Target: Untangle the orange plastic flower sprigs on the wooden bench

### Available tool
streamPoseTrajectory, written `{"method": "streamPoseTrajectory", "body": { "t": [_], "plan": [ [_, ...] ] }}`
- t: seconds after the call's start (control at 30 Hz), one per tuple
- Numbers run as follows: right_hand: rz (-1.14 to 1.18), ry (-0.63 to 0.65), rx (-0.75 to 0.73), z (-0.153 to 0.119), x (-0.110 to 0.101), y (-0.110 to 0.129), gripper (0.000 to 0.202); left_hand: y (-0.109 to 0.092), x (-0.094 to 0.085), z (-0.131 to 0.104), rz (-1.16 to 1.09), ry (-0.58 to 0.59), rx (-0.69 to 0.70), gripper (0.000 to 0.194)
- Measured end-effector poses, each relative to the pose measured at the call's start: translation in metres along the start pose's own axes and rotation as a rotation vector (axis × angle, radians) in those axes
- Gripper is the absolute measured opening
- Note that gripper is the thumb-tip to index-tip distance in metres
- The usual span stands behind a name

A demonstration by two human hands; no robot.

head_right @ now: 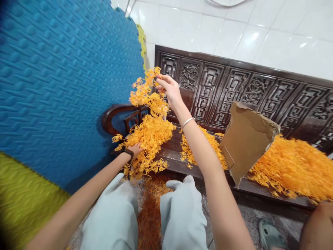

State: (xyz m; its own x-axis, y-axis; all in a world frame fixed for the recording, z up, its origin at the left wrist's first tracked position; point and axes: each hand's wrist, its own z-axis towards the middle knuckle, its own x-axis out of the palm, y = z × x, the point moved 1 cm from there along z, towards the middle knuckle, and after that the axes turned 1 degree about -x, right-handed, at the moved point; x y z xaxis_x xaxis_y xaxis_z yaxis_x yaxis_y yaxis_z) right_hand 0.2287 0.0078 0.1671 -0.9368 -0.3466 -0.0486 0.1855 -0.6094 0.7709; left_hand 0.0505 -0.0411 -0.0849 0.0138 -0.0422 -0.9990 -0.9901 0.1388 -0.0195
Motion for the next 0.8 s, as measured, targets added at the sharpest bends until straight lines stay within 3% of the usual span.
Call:
{"method": "streamPoseTrajectory", "body": {
  "t": [0.07,0.13,0.23,0.3,0.43,0.5,0.6,0.7,0.8],
  "plan": [
    [-0.004,0.029,0.062,0.001,-0.004,-0.008,0.029,-0.002,-0.026,0.008,-0.018,0.060,-0.002,0.033],
    [-0.006,0.033,0.111,-0.005,-0.006,-0.017,0.031,-0.006,-0.056,0.016,-0.056,0.049,0.004,0.024],
    [0.007,0.043,0.144,-0.020,-0.005,-0.026,0.035,-0.015,-0.095,0.020,-0.114,-0.072,-0.040,0.030],
    [0.012,0.058,0.129,-0.025,-0.003,-0.024,0.040,-0.023,-0.109,0.020,-0.169,-0.157,-0.063,0.043],
    [0.017,0.064,0.045,-0.023,0.010,-0.009,0.048,-0.042,-0.111,0.025,-0.310,-0.257,-0.101,0.073],
    [0.037,0.072,0.008,-0.023,0.019,-0.002,0.051,-0.049,-0.108,0.033,-0.529,-0.354,-0.098,0.077],
    [0.052,0.067,-0.023,-0.027,0.027,0.007,0.053,-0.056,-0.102,0.042,-0.896,-0.491,-0.003,0.062],
    [0.055,-0.001,-0.041,-0.032,0.023,0.014,0.051,-0.051,-0.092,0.046,-0.894,-0.478,0.056,0.039],
    [0.109,-0.144,-0.126,-0.035,0.002,0.025,0.044,-0.032,-0.077,0.045,-0.794,-0.419,0.071,0.031]
  ]
}}
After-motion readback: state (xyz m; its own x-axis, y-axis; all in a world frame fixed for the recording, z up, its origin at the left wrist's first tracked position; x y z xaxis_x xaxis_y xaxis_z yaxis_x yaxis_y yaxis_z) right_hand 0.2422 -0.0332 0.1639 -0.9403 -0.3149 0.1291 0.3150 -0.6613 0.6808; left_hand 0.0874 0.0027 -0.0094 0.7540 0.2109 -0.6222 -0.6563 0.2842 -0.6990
